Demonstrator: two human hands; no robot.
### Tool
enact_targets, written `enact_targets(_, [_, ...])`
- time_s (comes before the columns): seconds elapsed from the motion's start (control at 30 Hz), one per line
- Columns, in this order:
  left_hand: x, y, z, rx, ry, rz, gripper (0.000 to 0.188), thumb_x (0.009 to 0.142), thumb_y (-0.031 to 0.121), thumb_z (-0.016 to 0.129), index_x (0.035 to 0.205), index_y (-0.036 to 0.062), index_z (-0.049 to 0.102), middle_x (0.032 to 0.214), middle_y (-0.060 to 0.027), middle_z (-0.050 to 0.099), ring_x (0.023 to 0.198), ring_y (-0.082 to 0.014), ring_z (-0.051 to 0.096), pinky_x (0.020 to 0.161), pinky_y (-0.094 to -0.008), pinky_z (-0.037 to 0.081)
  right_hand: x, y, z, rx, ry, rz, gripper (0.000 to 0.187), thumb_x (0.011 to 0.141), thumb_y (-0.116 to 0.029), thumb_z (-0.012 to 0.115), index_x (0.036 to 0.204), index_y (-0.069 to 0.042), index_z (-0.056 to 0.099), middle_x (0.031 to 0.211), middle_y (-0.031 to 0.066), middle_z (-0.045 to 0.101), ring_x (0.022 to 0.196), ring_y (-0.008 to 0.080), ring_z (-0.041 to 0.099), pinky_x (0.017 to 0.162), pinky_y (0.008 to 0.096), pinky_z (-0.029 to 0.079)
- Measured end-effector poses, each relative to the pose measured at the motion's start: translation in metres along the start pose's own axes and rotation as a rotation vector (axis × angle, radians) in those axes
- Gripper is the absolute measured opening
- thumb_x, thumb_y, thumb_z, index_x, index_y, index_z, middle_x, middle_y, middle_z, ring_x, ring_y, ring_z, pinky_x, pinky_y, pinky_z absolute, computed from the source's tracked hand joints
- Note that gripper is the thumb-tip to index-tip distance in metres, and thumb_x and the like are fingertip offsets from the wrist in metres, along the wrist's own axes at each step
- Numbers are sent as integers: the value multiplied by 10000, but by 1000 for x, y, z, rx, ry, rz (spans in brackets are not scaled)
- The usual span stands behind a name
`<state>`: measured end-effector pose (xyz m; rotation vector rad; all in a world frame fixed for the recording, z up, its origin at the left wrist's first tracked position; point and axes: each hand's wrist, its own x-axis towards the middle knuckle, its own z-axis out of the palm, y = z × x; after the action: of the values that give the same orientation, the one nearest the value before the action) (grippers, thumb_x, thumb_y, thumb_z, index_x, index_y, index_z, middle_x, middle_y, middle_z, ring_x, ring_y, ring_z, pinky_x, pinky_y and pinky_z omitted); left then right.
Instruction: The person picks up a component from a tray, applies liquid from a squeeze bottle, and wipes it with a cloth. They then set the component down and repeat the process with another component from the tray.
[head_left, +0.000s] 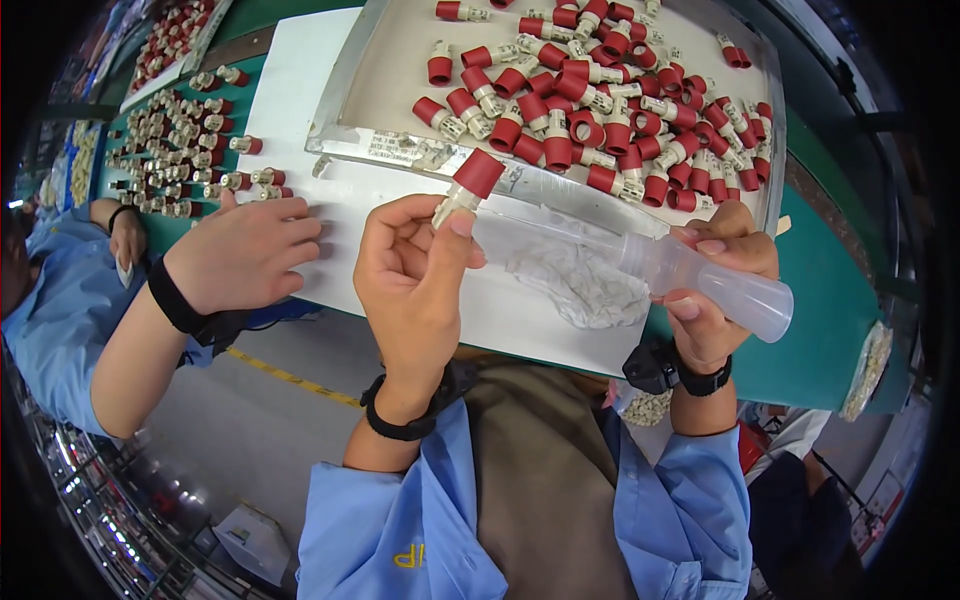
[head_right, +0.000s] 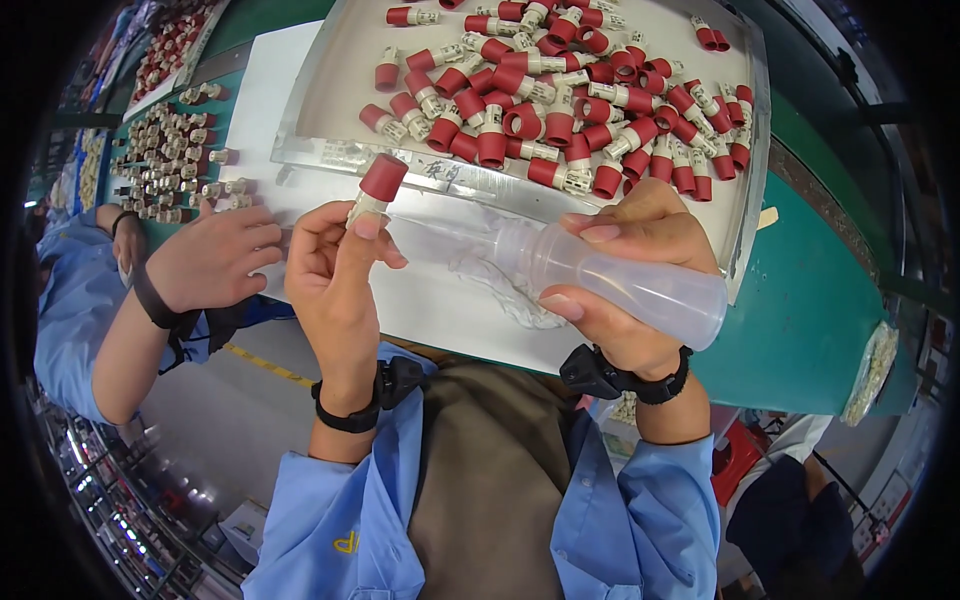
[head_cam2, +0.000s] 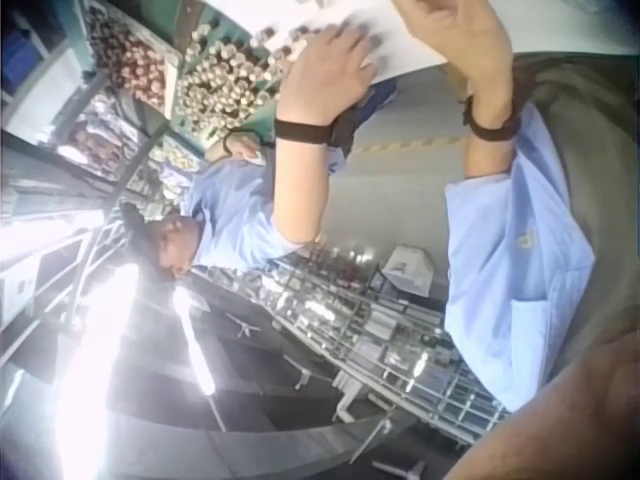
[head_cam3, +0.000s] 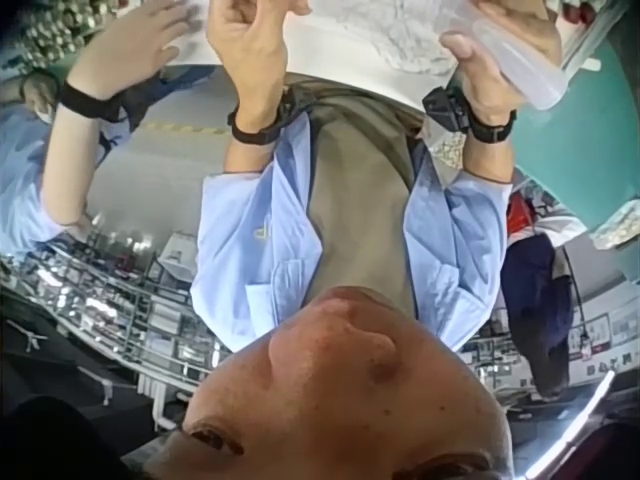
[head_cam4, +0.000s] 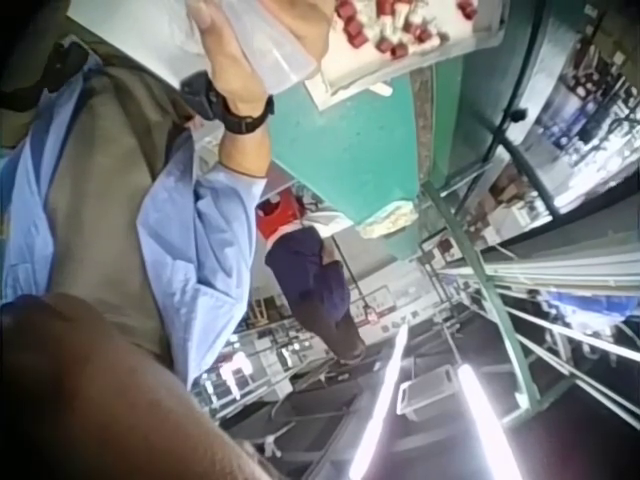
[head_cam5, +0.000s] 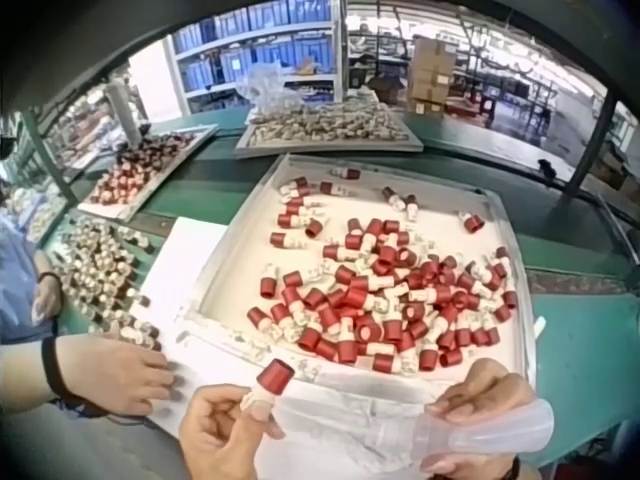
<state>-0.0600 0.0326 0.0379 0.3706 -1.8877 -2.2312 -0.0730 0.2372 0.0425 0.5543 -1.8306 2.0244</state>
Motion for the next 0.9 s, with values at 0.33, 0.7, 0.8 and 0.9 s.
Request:
enact_targets(0.33, [5,1,-6,-452,-133,-297,190,866,156,539,965,1,491,774,-92,568,586,-133,535,543,-246,442,-1,2,-3,-48,-8,-25,439,567,-139,825,880,-44,532,862,93,538,764,181,567,699,296,492])
enact_targets(0.7, [8,11,-16,-911,-305,-650,249,927,225,393,1019,7,472,800,-73,523,587,-99,456,495,-229,397,1,0,-5,-74,-46,-61,436,574,-152,823,891,-53,541,874,100,574,760,166,541,680,274,457])
enact_targets(0.8, [11,11,-18,-1062,-333,-770,258,932,220,376,1048,3,452,792,-59,500,582,-87,432,484,-225,383,1,0,-6,-80,-50,-71,438,574,-152,824,896,-53,544,868,100,574,756,165,539,677,272,454])
enact_targets(0.9, [12,13,-20,-1206,-338,-869,261,931,206,372,1078,-3,424,790,-53,486,575,-83,419,482,-222,381,0,-1,-5,-82,-48,-82,441,573,-154,824,900,-53,546,852,96,571,750,165,537,673,270,451])
